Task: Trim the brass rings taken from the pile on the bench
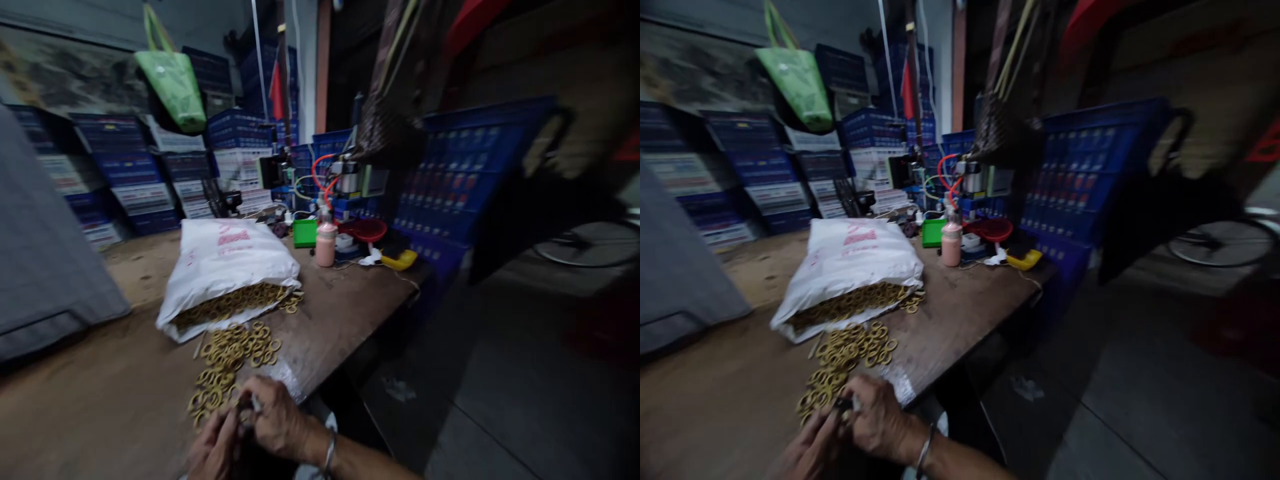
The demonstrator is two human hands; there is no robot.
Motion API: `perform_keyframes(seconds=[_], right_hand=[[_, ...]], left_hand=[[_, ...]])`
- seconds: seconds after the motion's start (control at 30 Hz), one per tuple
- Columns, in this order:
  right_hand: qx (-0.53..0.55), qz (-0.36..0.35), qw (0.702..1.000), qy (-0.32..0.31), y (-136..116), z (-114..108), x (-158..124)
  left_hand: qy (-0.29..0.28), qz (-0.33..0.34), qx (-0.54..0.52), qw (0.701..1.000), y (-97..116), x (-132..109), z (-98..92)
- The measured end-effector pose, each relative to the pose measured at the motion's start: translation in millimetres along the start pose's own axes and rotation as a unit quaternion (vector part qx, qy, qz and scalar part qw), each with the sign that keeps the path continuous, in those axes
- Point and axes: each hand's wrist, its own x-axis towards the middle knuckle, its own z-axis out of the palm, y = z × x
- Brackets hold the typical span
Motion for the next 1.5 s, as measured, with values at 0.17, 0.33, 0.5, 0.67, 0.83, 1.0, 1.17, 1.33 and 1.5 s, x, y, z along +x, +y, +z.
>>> perform_keyframes(seconds=[0.17,0.33,0.5,0.67,0.83,1.0,1.17,1.33,1.5], right_hand=[[0.104,0.122,0.987,-0.027,-9,-11,3],[0.216,0.164,0.958,-0.088,-3,-7,3],[0.209,0.179,0.96,-0.059,0,-4,7],[0.179,0.169,0.967,-0.06,-4,-3,10],[0.187,0.155,0.968,-0.057,-7,-3,12],[0.059,0.12,0.989,-0.059,-4,-2,10],[-0.092,0.032,0.988,-0.122,1,2,-1],[-0.144,0.01,0.981,-0.129,-1,3,-4],[-0.14,0.01,0.981,-0.135,-3,4,-5]], left_hand=[[0.045,0.105,0.061,0.992,5,-7,9.5],[0.027,0.173,0.112,0.978,5,-14,7.5],[-0.014,0.104,0.065,0.992,7,-17,9.5],[-0.044,-0.015,-0.027,0.999,0,-16,9.5],[-0.052,-0.051,-0.086,0.994,0,-17,6.2],[-0.045,-0.044,-0.097,0.993,-2,-18,2.8],[-0.036,-0.019,-0.112,0.993,-9,-15,2.5],[-0.038,-0.001,-0.086,0.996,-11,-16,0.9],[-0.033,0.018,-0.073,0.997,-9,-18,0.6]])
